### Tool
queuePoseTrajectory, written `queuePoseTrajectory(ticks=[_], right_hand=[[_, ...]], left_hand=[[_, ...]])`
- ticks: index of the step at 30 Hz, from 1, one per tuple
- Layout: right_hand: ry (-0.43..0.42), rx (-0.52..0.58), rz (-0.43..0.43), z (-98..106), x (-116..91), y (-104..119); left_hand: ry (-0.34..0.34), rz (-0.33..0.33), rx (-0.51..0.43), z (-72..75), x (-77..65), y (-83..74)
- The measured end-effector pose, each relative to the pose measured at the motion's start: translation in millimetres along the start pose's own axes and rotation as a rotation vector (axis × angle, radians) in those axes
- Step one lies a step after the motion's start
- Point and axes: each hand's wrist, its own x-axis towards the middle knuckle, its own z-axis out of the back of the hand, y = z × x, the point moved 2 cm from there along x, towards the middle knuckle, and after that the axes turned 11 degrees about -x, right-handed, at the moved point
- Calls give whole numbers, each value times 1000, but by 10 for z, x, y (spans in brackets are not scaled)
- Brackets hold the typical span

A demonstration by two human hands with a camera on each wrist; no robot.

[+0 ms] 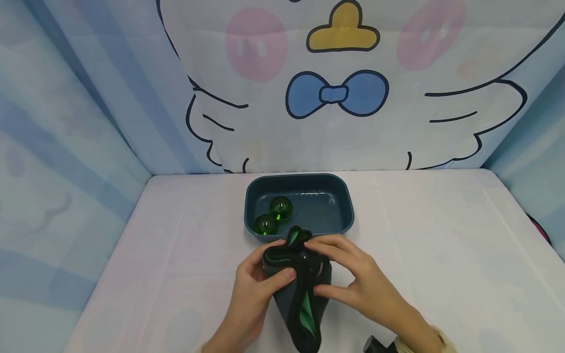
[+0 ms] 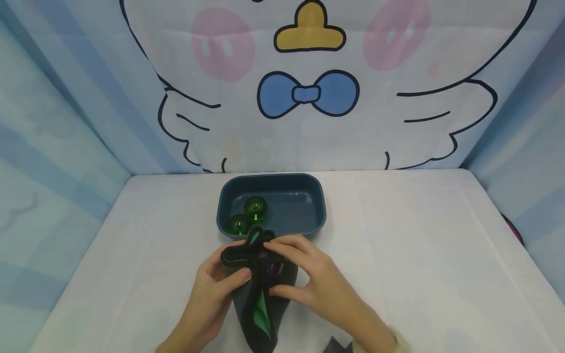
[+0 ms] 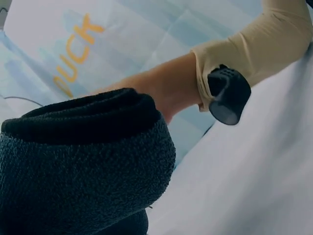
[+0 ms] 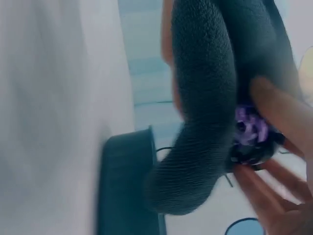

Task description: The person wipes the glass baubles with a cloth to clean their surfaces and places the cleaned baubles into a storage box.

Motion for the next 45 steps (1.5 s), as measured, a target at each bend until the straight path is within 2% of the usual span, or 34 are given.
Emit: queuePoseTrajectory(ticks=[4,7,12,14,16,18,25,28,30,34,37,39,45], right_hand=[[-31,-31,57,-24,1,-27],[-35,-2,39,-18,5,-48],[9,30,-98,-13,0,-82],[26,33,-149,-21,-4,-85],[16,45,-163,-27,-5,-79],[-18,54,-131,-27,-4,-66],[-87,-2,108,-26,4,-29],[-91,-1,127,-19,15,-29],[-78,40,102,-10,20,-32],[-2,147,-29,-4,23,-41],[30,161,-98,-18,20,-46],[-6,131,-66,-31,17,-45],[-209,-24,212,-71,21,-32]], left_hand=[[6,4,-16,5,5,1],[24,18,-2,6,2,-8],[50,28,39,5,4,-18],[41,37,37,8,6,-16],[23,46,28,12,11,-11],[3,47,11,16,16,-4],[-16,56,-48,25,20,25],[-9,47,-52,23,18,27],[-3,44,-50,20,14,23],[6,54,-43,17,1,1],[4,53,-41,18,-4,-15],[1,46,-43,18,-3,-20],[-9,21,-59,12,6,-19]])
